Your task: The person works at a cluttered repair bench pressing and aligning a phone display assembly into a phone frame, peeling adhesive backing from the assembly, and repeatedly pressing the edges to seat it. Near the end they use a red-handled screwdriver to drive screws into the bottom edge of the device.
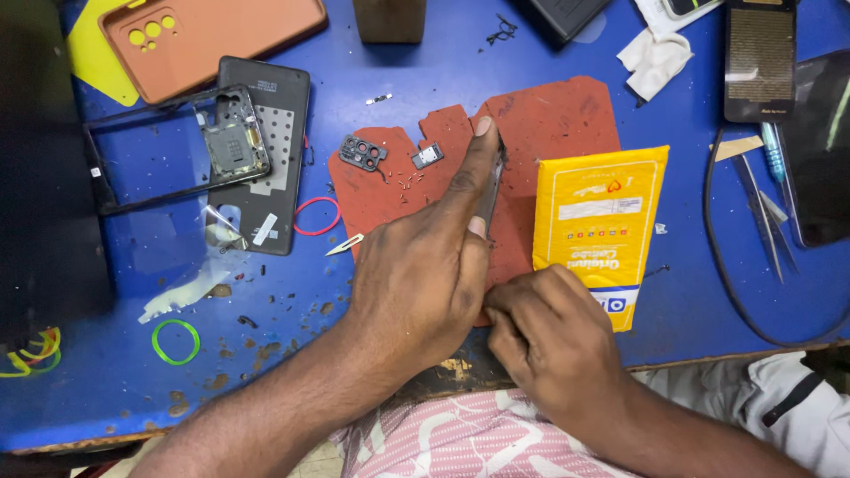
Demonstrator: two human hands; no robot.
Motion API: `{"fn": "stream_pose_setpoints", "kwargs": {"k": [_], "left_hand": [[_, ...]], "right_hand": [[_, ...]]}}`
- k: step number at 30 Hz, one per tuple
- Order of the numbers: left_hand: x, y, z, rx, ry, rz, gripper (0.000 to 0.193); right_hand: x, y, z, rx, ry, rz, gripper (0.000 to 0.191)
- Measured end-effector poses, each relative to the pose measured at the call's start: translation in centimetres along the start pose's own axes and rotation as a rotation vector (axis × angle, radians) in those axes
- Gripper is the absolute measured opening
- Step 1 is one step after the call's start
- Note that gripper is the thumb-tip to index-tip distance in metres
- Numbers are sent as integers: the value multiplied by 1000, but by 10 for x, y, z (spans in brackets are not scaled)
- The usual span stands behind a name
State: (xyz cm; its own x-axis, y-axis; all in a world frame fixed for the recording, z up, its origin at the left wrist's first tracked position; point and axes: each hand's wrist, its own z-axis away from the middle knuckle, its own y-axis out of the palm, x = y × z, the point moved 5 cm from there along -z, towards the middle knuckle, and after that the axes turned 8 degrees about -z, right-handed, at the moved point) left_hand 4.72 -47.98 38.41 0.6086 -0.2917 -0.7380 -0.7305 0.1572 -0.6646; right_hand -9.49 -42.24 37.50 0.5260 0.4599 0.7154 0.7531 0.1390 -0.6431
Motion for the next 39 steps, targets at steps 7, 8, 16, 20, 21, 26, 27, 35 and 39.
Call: {"fn": "stream_pose_setpoints", "kwargs": {"k": [7,8,16,20,21,26,27,35,39], "left_hand": [[-3,-1,0,-20,11,-9,70],[-3,-1,-1,-10,-1,-11,70],[-3,-2,-2,20,-44,-47,68],[-2,-2,-1,21,-40,-66,70],[-2,-2,0,26,-47,-63,70],[-2,-4,-1,27,-68,-69,71],[-3,-5,-2,25,-76,-74,71],[2,-5,-1,198,-437,65,90],[-5,-13,-6,-9,-240,308,69]], "right_hand": [[7,2,5,51,52,-19,20],[7,2,4,56,58,-23,20],[-1,-3,-1,107,137,-85,15],[0,-1,0,62,117,-34,17],[1,0,1,57,117,-31,17],[4,1,0,93,97,-53,17],[4,0,-1,101,90,-62,17],[-23,-43,0,-11,361,-416,15],[-34,-77,4,-158,303,-259,13]]}}
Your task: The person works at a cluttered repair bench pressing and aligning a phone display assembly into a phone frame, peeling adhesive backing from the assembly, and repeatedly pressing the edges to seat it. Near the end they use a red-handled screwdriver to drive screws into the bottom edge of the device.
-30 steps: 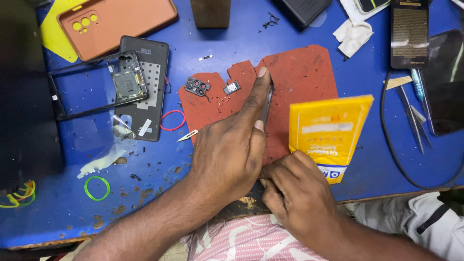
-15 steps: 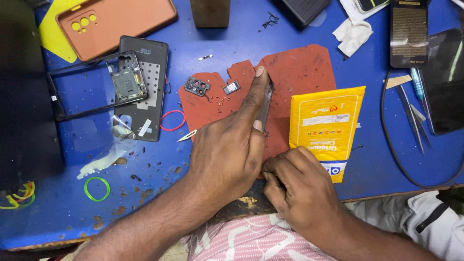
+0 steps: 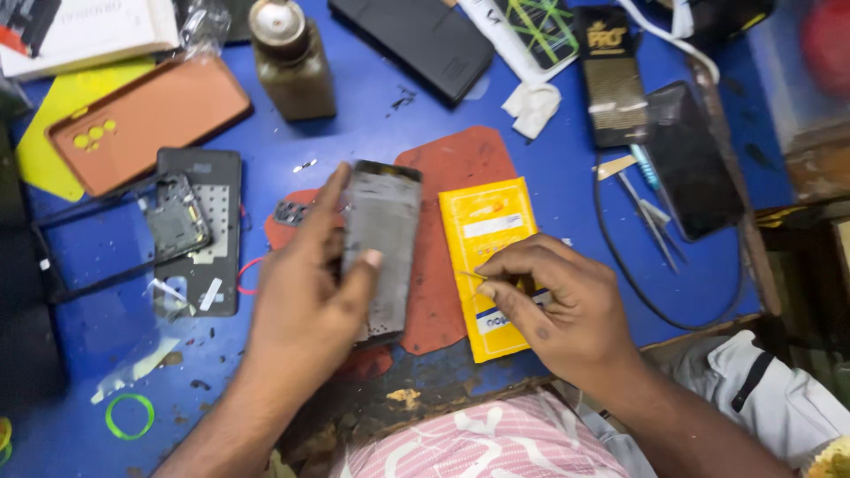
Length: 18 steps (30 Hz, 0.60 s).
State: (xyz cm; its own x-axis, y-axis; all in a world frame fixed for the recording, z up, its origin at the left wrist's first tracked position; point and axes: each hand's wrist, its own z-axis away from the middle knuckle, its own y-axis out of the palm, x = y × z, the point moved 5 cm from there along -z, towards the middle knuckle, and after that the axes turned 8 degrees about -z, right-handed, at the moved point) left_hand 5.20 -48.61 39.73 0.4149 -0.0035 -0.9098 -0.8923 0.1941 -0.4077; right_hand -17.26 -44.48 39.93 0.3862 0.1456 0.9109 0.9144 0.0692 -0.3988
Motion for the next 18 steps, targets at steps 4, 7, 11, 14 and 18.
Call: {"fn": "stream_pose_setpoints", "kwargs": {"k": [4,7,11,14,18], "left_hand": [[4,-7,4,-135,-56,258,43],[-3,-4,8,-147,83,424,39],[2,11,25,-175,-2,529,44],[12,32,46,-109,-181,627,31],[22,54,67,-117,-299,525,23]], "right_hand": [[1,-16,6,9,-237,332,16],[-5,-23,14,55,-287,334,19],[-7,-44,23,18,-316,306,16],[-5,-52,26,-10,-302,331,17],[-2,-47,30,-31,-257,428,19]]}}
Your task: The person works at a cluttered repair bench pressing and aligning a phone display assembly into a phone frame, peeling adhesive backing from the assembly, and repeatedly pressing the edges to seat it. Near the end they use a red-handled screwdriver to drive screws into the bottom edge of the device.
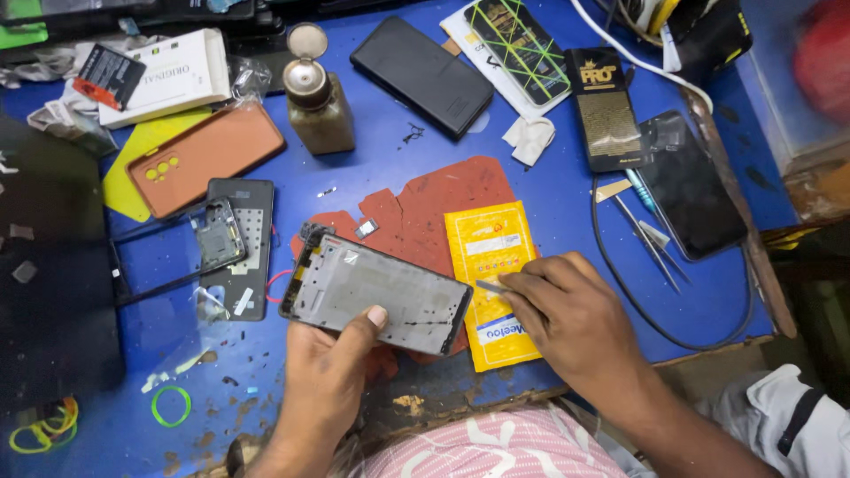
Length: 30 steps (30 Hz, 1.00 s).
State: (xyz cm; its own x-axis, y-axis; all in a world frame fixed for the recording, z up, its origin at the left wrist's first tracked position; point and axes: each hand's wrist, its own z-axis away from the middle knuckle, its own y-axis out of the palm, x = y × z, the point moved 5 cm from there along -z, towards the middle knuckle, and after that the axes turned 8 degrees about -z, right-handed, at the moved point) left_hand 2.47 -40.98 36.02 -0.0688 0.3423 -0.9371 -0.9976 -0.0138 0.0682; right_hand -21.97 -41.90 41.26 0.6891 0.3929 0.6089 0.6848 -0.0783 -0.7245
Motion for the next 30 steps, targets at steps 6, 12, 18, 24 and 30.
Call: {"fn": "stream_pose_setpoints", "kwargs": {"k": [6,12,18,24,30], "left_hand": [[7,1,15,-74,-8,63,24],[-23,-3,9,20,58,-160,36],[-47,16,-8,126,-12,-572,36],[-34,41,-15,182,100,-111,47],[-16,37,-7,71,155,-67,39]], "right_hand": [[-7,5,3,110,114,-10,14],[-42,7,27,-8,495,-484,15],[-62,14,42,-60,543,-940,34],[-79,13,54,-60,561,-876,22],[-86,2,44,-116,483,-855,11]]}}
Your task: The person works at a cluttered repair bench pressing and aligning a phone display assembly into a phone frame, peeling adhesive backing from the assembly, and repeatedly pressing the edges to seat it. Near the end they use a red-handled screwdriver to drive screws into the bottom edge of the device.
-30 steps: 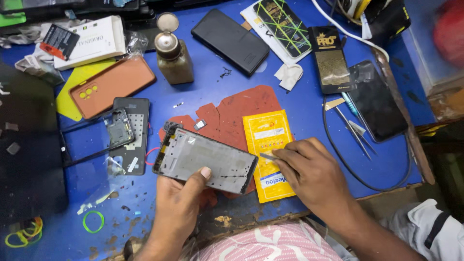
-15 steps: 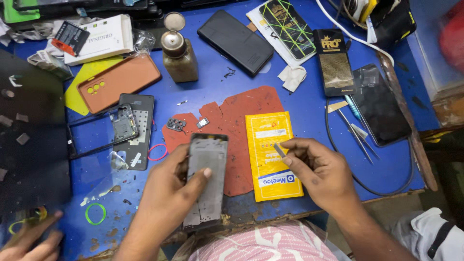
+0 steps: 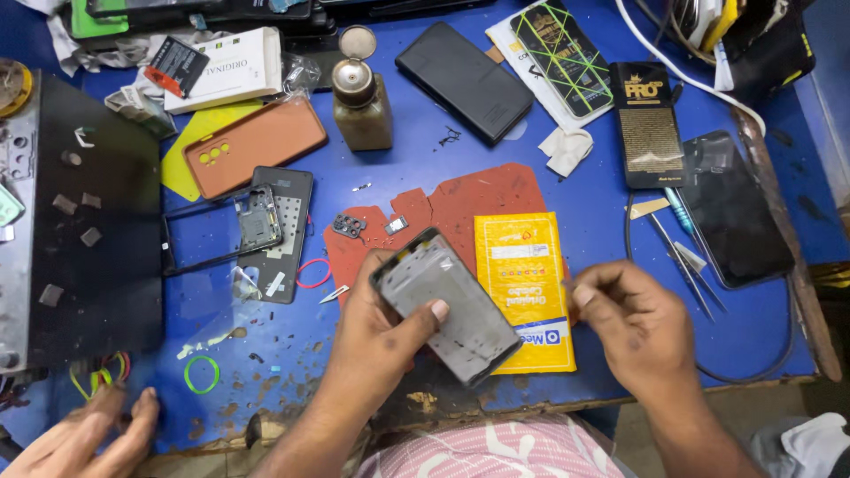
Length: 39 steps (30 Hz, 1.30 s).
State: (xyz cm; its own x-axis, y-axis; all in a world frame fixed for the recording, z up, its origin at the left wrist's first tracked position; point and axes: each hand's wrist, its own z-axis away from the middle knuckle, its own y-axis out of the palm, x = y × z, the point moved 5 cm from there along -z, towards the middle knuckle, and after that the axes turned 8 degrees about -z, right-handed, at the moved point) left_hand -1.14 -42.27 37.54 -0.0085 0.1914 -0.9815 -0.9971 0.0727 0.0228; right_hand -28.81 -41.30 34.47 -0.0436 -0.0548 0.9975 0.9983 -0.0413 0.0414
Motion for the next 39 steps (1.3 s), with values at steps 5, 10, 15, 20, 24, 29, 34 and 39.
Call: {"fn": "stream_pose_setpoints", "kwargs": {"k": [5,10,15,20,24,29,34,39], "left_hand": [[5,-10,13,-63,-56,65,33],[7,-13,22,-55,-14,183,38],[16,-26,31,-105,-42,293,41],[20,-49,37,-185,15,390,39],[25,-66,36,-240,-4,349,40],[30,-70,32,-218,-22,203,38],[32,-58,24,-90,16,213,36],[27,-55,22,-73,10,209,38]], "right_hand": [[26,13,-10,-23,-116,369,12],[38,41,-14,141,-129,309,10],[38,48,-18,98,-70,249,10],[26,61,-6,150,-46,-50,14],[12,93,7,372,23,-322,12],[9,96,5,329,-14,120,14],[9,76,-5,229,-33,159,13],[6,58,-8,221,-64,326,12]]}}
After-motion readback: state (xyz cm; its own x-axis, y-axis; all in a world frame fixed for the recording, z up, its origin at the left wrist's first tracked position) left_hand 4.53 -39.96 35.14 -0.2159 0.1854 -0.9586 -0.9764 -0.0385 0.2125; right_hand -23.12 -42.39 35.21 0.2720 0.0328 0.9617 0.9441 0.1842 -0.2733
